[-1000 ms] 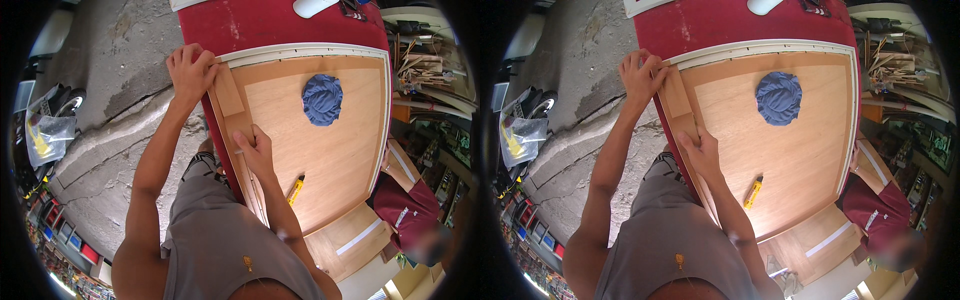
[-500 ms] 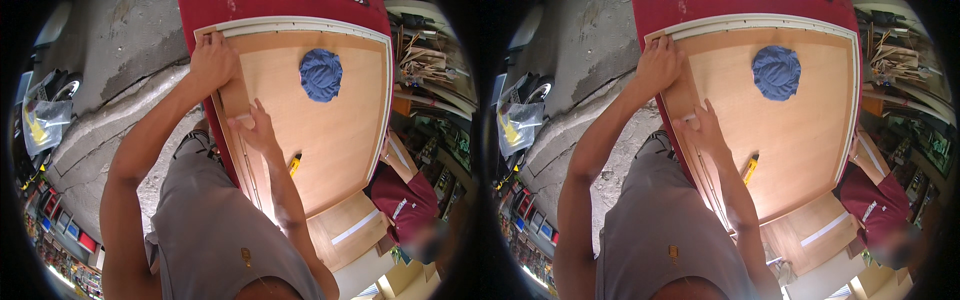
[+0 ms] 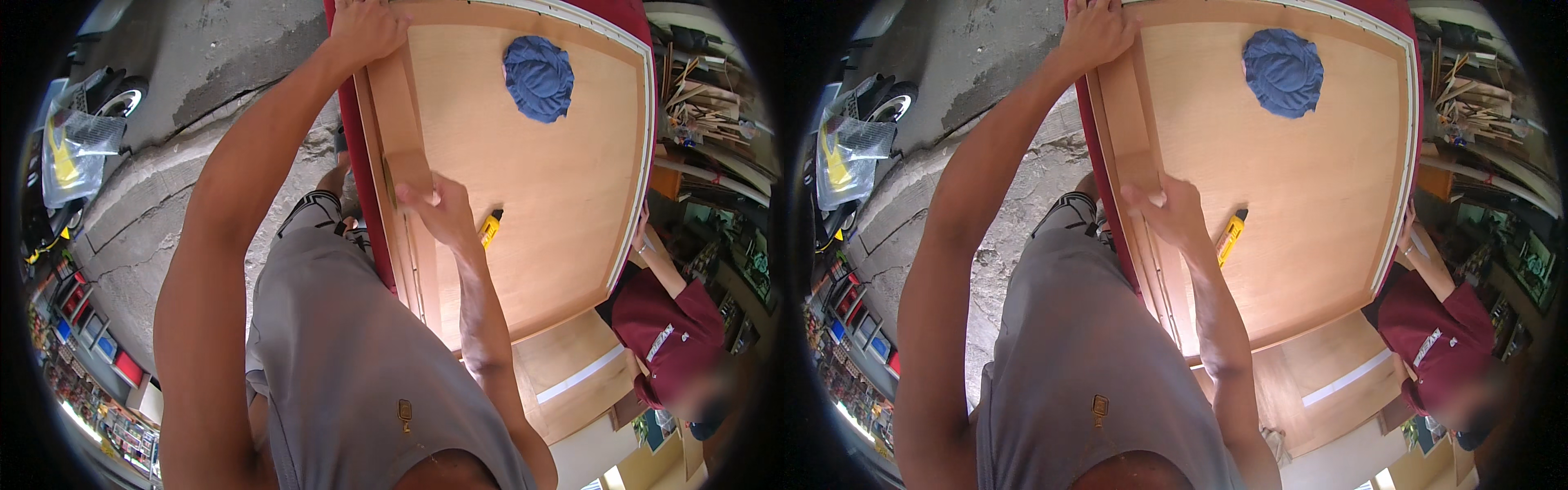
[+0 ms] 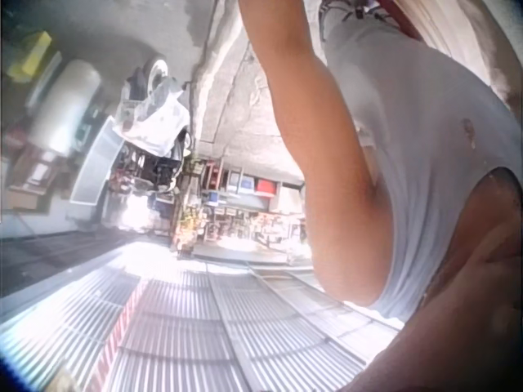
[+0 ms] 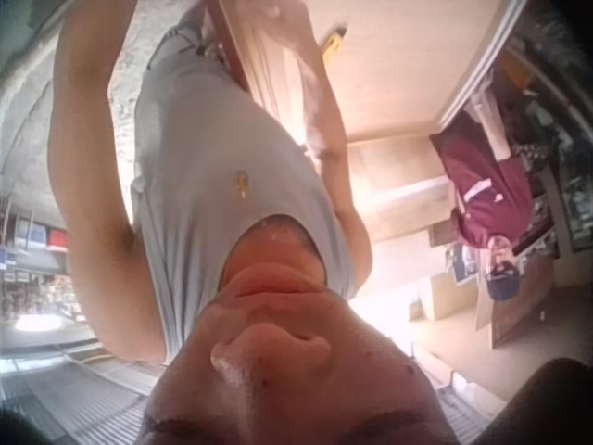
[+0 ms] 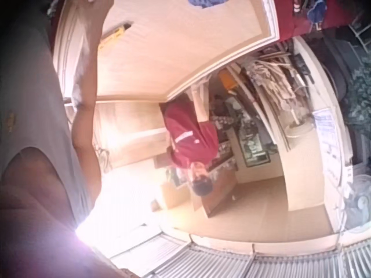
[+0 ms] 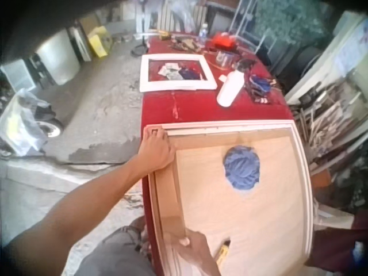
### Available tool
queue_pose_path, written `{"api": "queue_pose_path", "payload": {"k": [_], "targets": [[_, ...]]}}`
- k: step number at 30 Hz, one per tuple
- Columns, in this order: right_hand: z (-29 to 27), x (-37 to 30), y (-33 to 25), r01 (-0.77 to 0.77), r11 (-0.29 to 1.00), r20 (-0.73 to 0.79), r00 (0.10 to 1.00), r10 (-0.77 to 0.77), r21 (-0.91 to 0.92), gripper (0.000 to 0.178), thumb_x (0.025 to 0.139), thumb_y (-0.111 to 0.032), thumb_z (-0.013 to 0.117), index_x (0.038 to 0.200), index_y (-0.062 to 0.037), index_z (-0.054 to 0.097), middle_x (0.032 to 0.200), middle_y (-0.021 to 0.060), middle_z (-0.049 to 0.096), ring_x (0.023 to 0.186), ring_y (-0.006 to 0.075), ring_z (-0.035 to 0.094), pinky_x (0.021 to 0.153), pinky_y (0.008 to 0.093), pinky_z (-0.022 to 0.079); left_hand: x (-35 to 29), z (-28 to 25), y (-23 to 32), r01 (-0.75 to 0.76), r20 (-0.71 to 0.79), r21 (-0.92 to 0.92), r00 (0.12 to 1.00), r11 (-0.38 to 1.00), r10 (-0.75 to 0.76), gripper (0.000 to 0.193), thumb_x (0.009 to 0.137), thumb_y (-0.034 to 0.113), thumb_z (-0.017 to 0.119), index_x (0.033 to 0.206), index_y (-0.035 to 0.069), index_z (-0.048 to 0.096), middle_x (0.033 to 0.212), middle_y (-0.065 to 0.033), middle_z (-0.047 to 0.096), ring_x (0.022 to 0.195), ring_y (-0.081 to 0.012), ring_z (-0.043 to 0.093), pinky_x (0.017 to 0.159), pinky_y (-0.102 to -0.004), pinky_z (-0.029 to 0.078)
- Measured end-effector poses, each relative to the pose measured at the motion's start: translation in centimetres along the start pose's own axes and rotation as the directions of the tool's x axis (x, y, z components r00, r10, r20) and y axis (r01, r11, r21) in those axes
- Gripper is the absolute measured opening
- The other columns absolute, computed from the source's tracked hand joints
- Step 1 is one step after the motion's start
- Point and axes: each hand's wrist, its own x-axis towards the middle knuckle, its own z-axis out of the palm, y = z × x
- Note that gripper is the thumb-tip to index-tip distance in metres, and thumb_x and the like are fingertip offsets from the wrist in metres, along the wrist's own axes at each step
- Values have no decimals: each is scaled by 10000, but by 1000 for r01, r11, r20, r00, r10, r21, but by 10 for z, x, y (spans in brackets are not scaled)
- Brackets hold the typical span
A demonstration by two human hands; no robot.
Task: The person applies thin wood veneer strips to the edges of a large rectangular wooden board. They position each strip, press it into place, and trim the excess with a yellow utility knife. The person also wipes the surface with a cloth and uses a small container, likely containing adhesive, during the process.
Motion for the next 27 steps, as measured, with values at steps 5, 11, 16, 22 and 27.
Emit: {"api": "queue_pose_path", "payload": {"k": [5, 11, 16, 22, 27], "targets": [[0, -36, 29, 267, 910, -36, 955, -293, -318, 313, 849, -283, 747, 1025, -25, 717, 884, 83, 747, 721, 172, 676, 789, 283, 499, 9, 11, -4, -105, 60, 54, 993, 993, 102, 501, 906, 350, 450, 1034, -83, 668, 1105, -269, 614, 1056, -382, 582, 960, -602, 351], [2, -94, 65, 160, 984, -36, 986, -163, -79, 246, 878, -224, 724, 1012, -18, 717, 830, 82, 738, 680, 166, 645, 726, 289, 495, 11, 42, -17, 33, -75, 22, 997, 999, -31, 440, 908, 351, 433, 994, 54, 746, 1207, -240, 604, 1124, -392, 575, 1013, -669, 297], [12, -129, 70, -150, 988, -67, 986, 152, 33, 223, 884, -224, 716, 988, -27, 731, 869, 80, 742, 830, 193, 680, 843, 324, 469, 15, 9, -3, 18, 174, -18, 985, 1000, -15, 473, 924, 366, 420, 1081, 43, 727, 1292, -256, 552, 1196, -415, 546, 1097, -682, 201], [11, -178, 101, -136, 986, -123, 985, 123, -101, 294, 842, -372, 740, 943, -96, 749, 821, 34, 736, 815, 198, 664, 928, 417, 385, 9, -9, 2, 7, 281, -5, 960, 1000, -5, 473, 932, 385, 423, 1103, 66, 727, 1344, -252, 525, 1227, -424, 525, 1106, -692, 174], [9, -211, 115, -26, 955, -98, 995, -4, -295, 338, 857, -358, 729, 1035, -70, 726, 847, 62, 737, 916, 184, 690, 1044, 390, 363, 9, -15, 0, -9, 277, 4, 961, 1000, 7, 496, 935, 393, 427, 1136, 35, 706, 1368, -252, 506, 1250, -420, 509, 1121, -683, 148]]}}
